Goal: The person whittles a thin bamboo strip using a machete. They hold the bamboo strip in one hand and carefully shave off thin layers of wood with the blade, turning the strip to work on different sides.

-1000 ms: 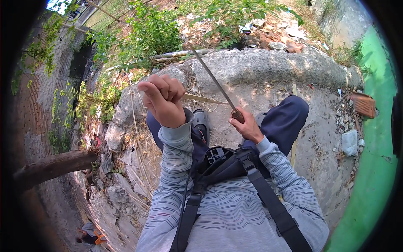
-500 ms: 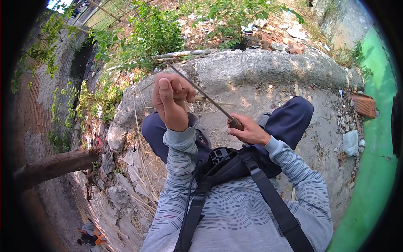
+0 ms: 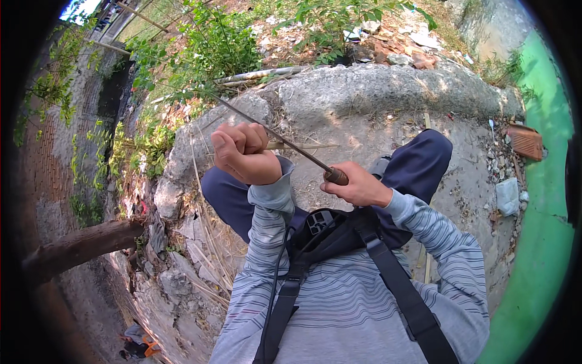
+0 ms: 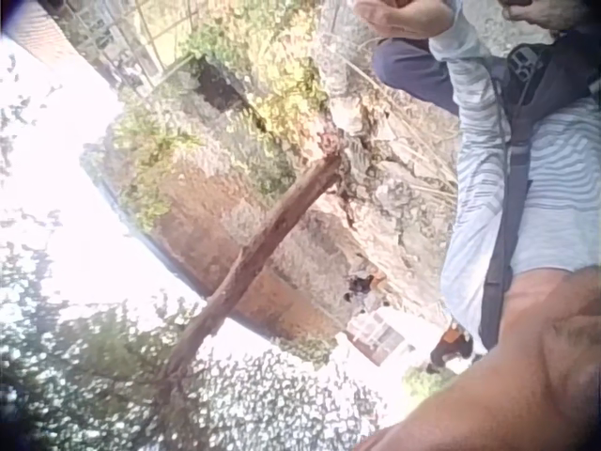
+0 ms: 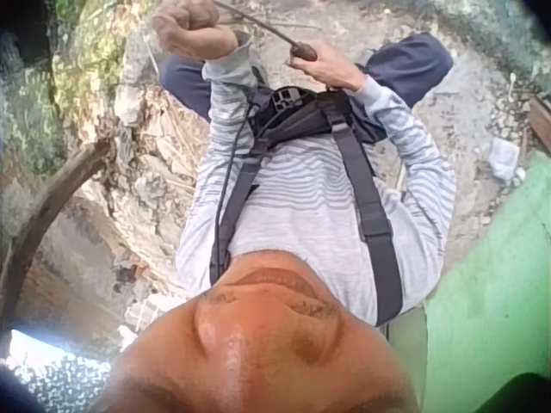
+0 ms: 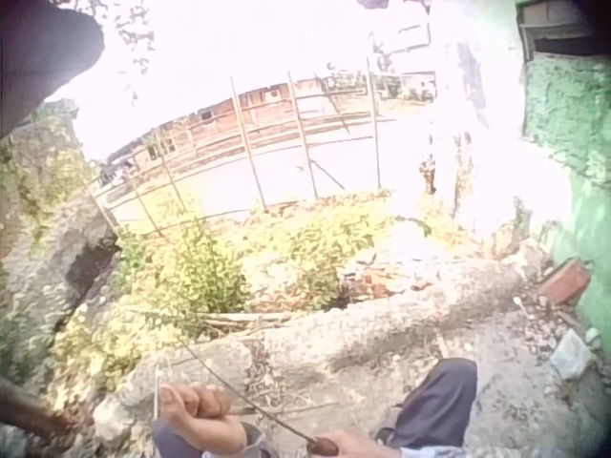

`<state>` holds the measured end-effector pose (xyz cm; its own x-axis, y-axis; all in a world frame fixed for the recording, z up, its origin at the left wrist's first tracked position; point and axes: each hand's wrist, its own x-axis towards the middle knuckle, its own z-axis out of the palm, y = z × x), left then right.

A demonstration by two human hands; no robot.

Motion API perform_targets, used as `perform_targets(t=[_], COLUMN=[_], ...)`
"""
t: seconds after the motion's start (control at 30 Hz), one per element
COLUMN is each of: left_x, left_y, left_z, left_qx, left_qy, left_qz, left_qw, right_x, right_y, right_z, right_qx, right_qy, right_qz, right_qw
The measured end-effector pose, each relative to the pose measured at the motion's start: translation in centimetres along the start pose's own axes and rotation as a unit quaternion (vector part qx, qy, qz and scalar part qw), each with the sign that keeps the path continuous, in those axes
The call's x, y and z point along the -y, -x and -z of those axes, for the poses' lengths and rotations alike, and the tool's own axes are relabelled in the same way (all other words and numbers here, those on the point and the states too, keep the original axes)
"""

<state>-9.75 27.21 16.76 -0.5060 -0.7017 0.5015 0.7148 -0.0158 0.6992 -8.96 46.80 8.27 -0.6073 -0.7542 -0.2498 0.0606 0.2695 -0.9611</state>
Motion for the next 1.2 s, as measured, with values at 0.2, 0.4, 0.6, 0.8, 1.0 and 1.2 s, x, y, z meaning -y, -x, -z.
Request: perform_targets(t=[0.2, 0.4, 0.6, 0.8, 1.0, 1.2], left_x=[0.2, 0.5, 0.8, 1.0, 1.7, 1.6], left_y=[0.5, -0.6, -0.2, -1.0, -1.3, -2.4], left_z=[-0.8, 0.0, -1.3, -0.1, -1.2, 0.9], left_qx=[-0.003, -0.012, 0.015, -0.013, 0.007, -0.01], left_qy=[-0.009, -0.007, 0.002, -0.007, 0.018, -0.016], left_qz=[0.002, 0.014, 0.002, 0.014, 0.017, 0.009], left_qw=[1.0, 1.0, 1.0, 1.0, 1.0, 1.0], right_x=[-3.7, -1.5, -6.1, -3.5, -9.4, -7.6], right_y=[-1.9, -2.7, -5.0, -4.9, -6.5, -6.2], right_z=[0.9, 0.8, 0.7, -0.1, 0.0, -2.0], right_qx=[-0.023, -0.027, -0.037, -0.035, -0.061, -0.08], right_qy=[0.047, 0.067, 0.035, 0.025, -0.023, -0.016], right_qz=[0.005, 0.052, -0.029, 0.003, -0.058, -0.015], right_qw=[0.999, 0.996, 0.998, 0.999, 0.996, 0.997])
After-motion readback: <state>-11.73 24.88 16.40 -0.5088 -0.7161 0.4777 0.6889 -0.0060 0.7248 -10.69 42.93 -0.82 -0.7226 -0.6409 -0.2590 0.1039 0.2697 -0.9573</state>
